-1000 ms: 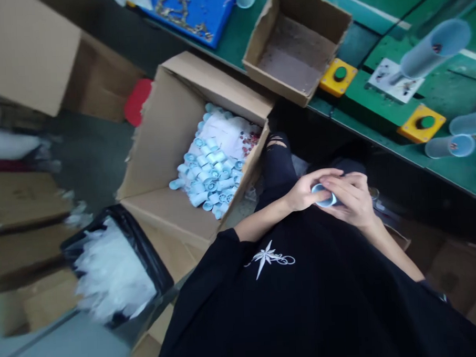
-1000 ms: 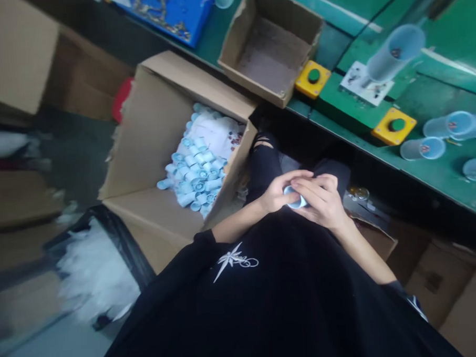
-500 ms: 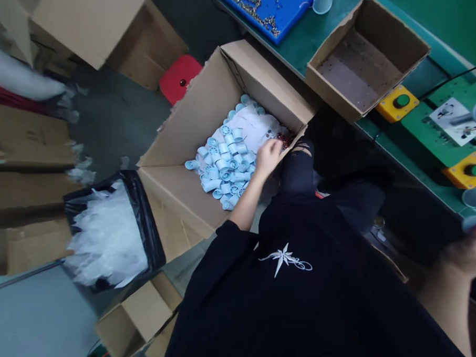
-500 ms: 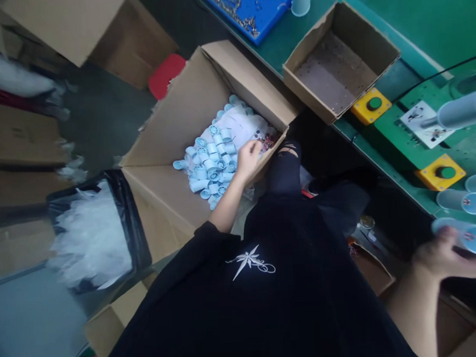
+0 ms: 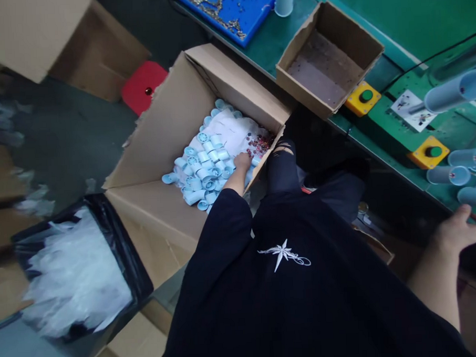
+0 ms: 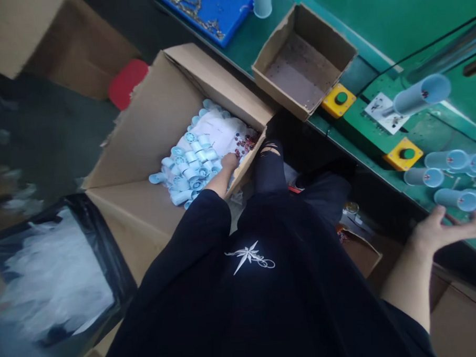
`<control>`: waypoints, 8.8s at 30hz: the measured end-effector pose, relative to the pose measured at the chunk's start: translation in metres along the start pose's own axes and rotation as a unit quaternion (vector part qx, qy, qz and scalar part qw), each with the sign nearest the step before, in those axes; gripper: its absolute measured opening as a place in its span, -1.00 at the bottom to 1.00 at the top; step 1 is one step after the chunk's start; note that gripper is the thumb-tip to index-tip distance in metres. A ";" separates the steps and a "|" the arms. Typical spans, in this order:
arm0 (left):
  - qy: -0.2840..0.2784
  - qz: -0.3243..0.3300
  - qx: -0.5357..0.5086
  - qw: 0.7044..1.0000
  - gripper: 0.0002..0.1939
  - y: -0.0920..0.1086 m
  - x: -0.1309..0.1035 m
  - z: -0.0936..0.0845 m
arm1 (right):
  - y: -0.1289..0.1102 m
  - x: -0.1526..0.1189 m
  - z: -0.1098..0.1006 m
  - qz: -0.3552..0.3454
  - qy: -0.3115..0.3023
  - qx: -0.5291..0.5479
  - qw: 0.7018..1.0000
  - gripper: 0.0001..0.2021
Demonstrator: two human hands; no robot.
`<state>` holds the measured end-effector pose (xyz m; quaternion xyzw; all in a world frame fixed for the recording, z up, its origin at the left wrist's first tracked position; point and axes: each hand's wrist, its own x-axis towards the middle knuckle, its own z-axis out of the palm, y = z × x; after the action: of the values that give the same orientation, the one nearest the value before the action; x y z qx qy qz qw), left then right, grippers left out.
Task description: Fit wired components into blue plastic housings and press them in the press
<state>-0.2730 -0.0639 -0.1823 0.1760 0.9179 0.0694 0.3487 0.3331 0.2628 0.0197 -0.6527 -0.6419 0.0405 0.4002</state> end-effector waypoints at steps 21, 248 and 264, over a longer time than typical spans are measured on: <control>0.106 -0.051 -0.257 0.959 -0.69 -0.045 -0.004 -0.031 | 0.027 -0.010 0.020 0.104 0.045 -0.041 0.993 -0.31; -0.226 0.461 -0.420 0.749 -0.40 0.193 -0.296 -0.007 | -0.219 -0.168 -0.009 -0.400 -0.332 0.148 0.841 -0.40; -0.383 0.291 -0.594 0.645 -0.07 0.177 -0.266 0.036 | -0.236 -0.157 0.010 -0.485 -0.469 0.138 0.725 -0.61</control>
<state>-0.0152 0.0018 -0.0014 0.2004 0.3662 0.6241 0.6604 0.1102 0.0970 0.0758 -0.0879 -0.9641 0.2302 0.0984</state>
